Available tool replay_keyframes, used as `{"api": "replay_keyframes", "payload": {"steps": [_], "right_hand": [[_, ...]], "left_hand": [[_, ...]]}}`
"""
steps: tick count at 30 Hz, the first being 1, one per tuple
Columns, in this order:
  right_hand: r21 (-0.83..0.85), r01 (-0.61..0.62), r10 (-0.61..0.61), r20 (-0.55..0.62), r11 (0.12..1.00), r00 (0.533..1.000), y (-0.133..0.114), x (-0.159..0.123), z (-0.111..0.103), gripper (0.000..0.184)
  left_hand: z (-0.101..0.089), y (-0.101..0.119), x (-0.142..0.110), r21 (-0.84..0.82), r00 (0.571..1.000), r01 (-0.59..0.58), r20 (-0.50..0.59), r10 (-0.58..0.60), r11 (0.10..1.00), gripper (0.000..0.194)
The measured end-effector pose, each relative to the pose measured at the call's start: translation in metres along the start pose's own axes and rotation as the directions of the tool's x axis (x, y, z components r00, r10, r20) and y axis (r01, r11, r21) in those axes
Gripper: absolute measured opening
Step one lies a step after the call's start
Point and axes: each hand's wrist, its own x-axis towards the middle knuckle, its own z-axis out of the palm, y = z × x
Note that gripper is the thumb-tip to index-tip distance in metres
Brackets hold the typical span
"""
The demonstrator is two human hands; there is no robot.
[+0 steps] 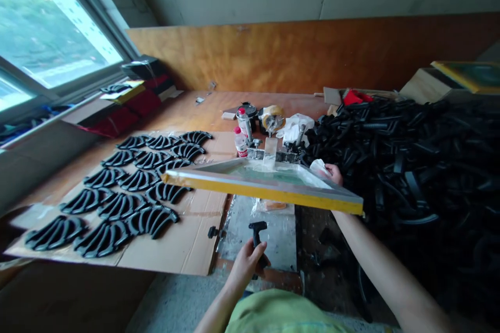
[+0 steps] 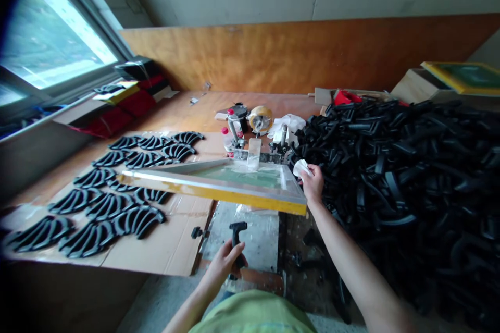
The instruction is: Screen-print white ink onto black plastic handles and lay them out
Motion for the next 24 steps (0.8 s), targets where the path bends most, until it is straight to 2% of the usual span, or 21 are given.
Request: {"api": "replay_keyframes", "payload": {"steps": [2, 4, 6, 8, 10, 12, 13, 16, 18, 21, 22, 24], "right_hand": [[-0.031, -0.038, 0.037, -0.031, 0.999, 0.999, -0.006, 0.036, 0.017, 0.043], [-0.025, -0.069, 0.069, 0.013, 0.997, 0.998, -0.014, 0.069, 0.040, 0.047], [-0.016, -0.091, 0.093, 0.202, 0.996, 0.975, -0.021, 0.097, 0.061, 0.051], [-0.035, -0.090, 0.097, 0.441, 0.995, 0.892, -0.027, 0.120, 0.072, 0.057], [-0.126, -0.001, 0.072, 0.557, 0.992, 0.827, -0.031, 0.134, 0.068, 0.058], [-0.293, 0.171, 0.021, 0.553, 0.941, 0.833, -0.036, 0.138, 0.047, 0.049], [-0.387, 0.265, -0.014, 0.542, 0.883, 0.840, -0.039, 0.135, 0.032, 0.042], [-0.626, 0.461, -0.102, 0.521, 0.629, 0.847, -0.051, 0.113, -0.021, 0.028], [-0.749, 0.482, -0.155, 0.466, 0.455, 0.871, -0.060, 0.095, -0.056, 0.025], [-0.870, 0.424, -0.274, 0.356, 0.253, 0.894, -0.070, 0.083, -0.095, 0.029], [-0.881, 0.427, -0.301, 0.358, 0.205, 0.884, -0.072, 0.086, -0.103, 0.032], [-0.863, 0.486, -0.287, 0.435, 0.136, 0.854, -0.075, 0.101, -0.113, 0.034]], "left_hand": [[0.010, -0.006, 0.008, 0.032, 1.000, 0.013, 0.024, -0.014, 0.999, 0.053], [0.022, -0.008, 0.014, 0.042, 0.999, 0.010, 0.051, -0.013, 0.999, 0.054], [0.035, -0.006, 0.020, 0.046, 0.996, 0.006, 0.084, -0.010, 0.999, 0.055], [0.050, 0.000, 0.027, 0.064, 0.992, 0.008, 0.122, -0.016, 0.998, 0.057], [0.066, 0.011, 0.034, 0.099, 0.984, 0.008, 0.177, -0.026, 0.995, 0.058], [0.083, 0.024, 0.043, 0.124, 0.971, -0.002, 0.238, -0.028, 0.992, 0.058], [0.092, 0.030, 0.048, 0.120, 0.962, -0.005, 0.272, -0.028, 0.993, 0.057], [0.114, 0.044, 0.063, 0.076, 0.929, 0.002, 0.368, -0.030, 0.997, 0.059], [0.120, 0.045, 0.071, 0.091, 0.925, -0.016, 0.381, -0.020, 0.996, 0.064], [0.115, 0.038, 0.074, 0.133, 0.925, -0.075, 0.379, 0.019, 0.988, 0.073], [0.110, 0.035, 0.072, 0.128, 0.923, -0.086, 0.384, 0.030, 0.988, 0.075], [0.097, 0.030, 0.063, 0.111, 0.923, -0.095, 0.382, 0.046, 0.989, 0.077]]}}
